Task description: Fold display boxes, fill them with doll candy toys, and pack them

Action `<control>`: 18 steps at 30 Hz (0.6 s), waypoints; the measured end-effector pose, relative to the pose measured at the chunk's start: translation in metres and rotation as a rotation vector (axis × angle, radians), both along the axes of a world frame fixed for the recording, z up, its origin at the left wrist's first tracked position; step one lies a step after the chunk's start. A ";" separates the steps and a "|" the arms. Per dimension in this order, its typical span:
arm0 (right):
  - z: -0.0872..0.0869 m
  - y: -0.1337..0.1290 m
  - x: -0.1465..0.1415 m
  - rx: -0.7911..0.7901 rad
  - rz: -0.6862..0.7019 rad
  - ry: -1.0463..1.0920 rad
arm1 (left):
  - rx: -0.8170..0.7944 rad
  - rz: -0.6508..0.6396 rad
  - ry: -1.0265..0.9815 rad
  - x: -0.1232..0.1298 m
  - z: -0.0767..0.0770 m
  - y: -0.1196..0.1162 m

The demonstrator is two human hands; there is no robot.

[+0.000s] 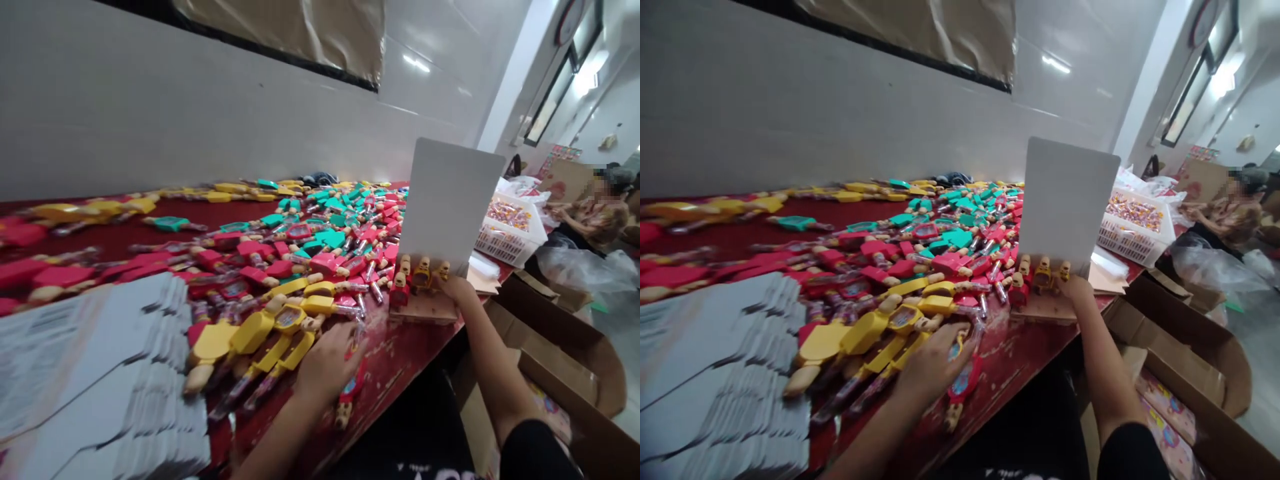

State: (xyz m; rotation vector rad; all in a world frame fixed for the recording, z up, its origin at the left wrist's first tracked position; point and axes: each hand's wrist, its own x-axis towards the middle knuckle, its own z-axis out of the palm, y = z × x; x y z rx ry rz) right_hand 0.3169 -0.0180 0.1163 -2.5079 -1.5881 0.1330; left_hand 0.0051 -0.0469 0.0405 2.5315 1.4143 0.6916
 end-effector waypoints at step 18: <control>-0.063 -0.114 -0.086 0.268 0.281 0.908 | -0.548 0.153 0.306 -0.027 -0.044 0.021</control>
